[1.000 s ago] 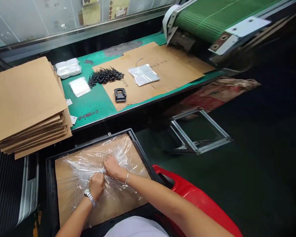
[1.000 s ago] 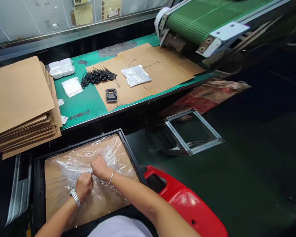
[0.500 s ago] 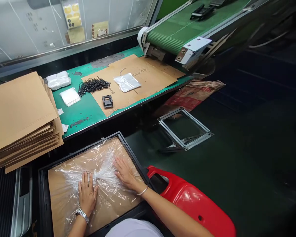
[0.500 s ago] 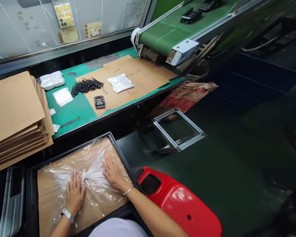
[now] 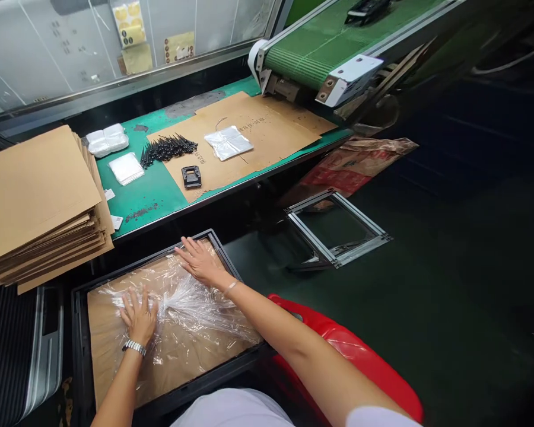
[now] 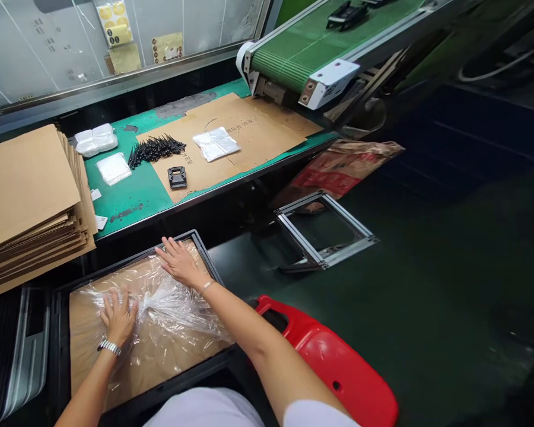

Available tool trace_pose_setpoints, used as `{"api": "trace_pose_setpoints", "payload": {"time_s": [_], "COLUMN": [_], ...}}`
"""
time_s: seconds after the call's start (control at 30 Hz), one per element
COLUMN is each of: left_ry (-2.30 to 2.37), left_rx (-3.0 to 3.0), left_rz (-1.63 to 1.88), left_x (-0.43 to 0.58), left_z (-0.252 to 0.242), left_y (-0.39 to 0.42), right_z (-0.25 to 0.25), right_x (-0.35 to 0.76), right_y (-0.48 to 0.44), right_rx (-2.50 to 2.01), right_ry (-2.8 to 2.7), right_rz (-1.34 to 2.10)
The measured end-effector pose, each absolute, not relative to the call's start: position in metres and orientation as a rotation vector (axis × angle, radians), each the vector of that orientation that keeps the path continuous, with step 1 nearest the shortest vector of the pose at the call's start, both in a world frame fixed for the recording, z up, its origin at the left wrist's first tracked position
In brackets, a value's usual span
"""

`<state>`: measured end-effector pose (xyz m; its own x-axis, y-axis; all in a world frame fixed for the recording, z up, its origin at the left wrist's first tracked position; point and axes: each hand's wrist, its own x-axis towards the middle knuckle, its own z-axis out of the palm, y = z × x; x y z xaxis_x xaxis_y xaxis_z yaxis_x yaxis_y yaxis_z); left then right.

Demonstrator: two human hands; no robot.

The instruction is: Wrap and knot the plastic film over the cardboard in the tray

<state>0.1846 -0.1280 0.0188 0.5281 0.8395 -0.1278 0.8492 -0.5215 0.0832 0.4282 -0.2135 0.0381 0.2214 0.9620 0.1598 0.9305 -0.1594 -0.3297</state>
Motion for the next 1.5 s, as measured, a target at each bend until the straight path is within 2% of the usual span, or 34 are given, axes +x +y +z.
{"api": "trace_pose_setpoints", "payload": {"time_s": [0.13,0.23,0.37,0.6,0.73,1.03,1.23,1.5], "left_ry": [1.428,1.38,1.547,1.728,1.426,0.535,0.497,0.488], "left_rx": [2.554,2.577,2.61,2.517,2.645,2.798,2.778,2.831], "left_rz": [-0.249,-0.153,0.019,0.319,0.491,0.072,-0.13,-0.142], "left_x": [0.184,0.157,0.106,0.063,0.082,0.215,0.249,0.243], "left_z": [0.019,0.025,0.032,0.038,0.039,0.034,0.015,0.005], "left_y": [-0.121,-0.12,-0.129,-0.139,-0.148,-0.203,-0.215,-0.217], "right_z": [0.017,0.003,-0.003,0.032,0.046,0.044,0.046,0.036], "right_x": [0.44,0.444,0.444,0.475,0.468,0.426,0.427,0.426], "right_y": [-0.19,-0.203,-0.216,-0.221,-0.262,-0.279,-0.281,-0.274], "right_rx": [-2.05,-1.994,-2.052,-2.179,-2.118,-2.206,-2.198,-2.119], "right_ry": [-2.087,-2.061,-1.889,-1.595,-1.766,-2.07,-2.212,-2.312], "right_rz": [0.209,0.288,0.383,0.321,0.439,0.478,0.427,0.391]}}
